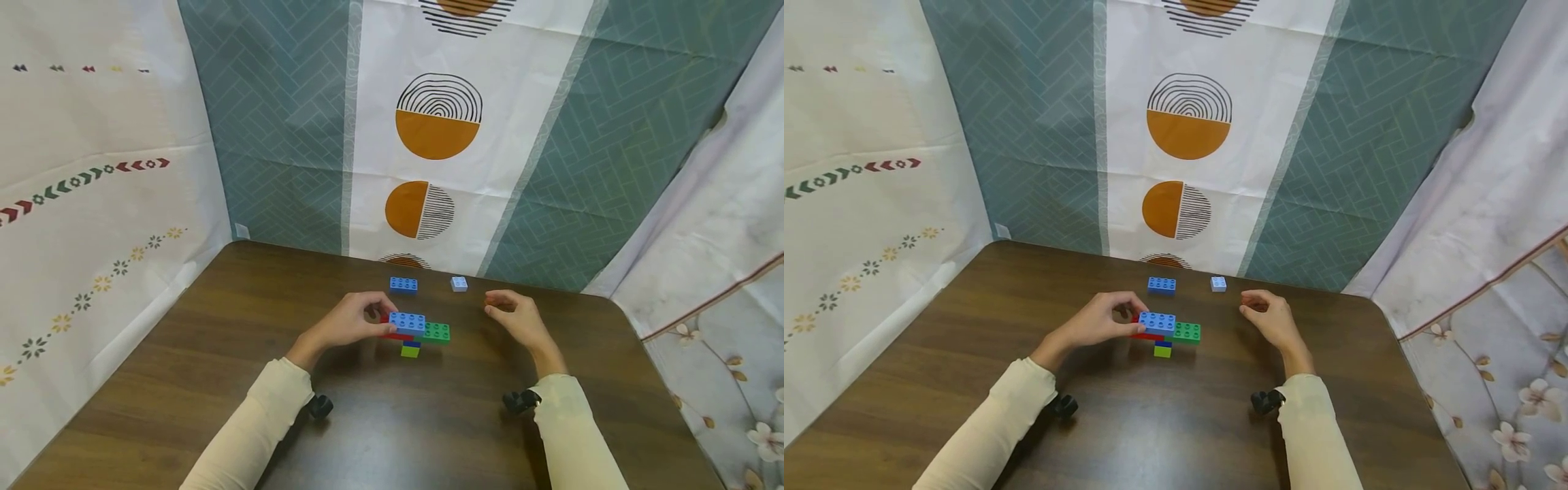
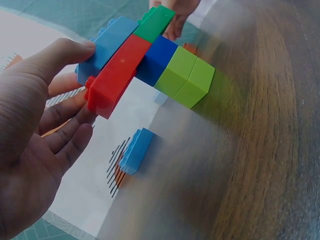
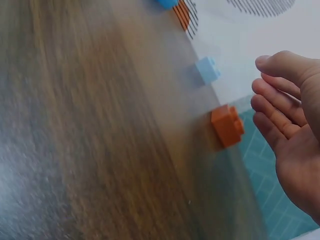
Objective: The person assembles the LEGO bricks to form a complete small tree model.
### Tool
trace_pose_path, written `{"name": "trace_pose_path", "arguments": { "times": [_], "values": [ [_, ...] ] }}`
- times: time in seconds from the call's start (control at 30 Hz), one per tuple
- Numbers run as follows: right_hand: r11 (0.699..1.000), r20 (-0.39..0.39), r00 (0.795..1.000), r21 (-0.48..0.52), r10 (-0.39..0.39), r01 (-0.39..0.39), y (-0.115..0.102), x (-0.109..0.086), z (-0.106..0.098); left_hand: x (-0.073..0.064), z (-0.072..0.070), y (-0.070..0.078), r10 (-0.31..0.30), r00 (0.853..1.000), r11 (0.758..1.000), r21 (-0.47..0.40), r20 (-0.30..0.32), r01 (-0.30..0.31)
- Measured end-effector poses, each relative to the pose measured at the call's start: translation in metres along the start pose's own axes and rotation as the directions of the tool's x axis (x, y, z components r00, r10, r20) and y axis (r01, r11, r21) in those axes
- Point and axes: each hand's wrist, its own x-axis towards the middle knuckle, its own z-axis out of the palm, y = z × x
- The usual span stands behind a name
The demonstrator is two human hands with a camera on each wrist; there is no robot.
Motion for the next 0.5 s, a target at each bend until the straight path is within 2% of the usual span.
{"name": "trace_pose_path", "arguments": {
  "times": [0.27,0.5],
  "values": [
    [0.998,-0.068,0.996,-0.008,0.059,-0.06,0.019,0.003,-0.004,0.001,0.0,-0.001,-0.001,1.0,1.0,-0.005,0.002,0.001],
    [0.991,-0.036,0.991,-0.026,0.131,-0.132,0.032,0.005,-0.007,-0.001,0.0,-0.002,-0.009,1.0,1.0,-0.009,0.003,0.01]
  ]
}}
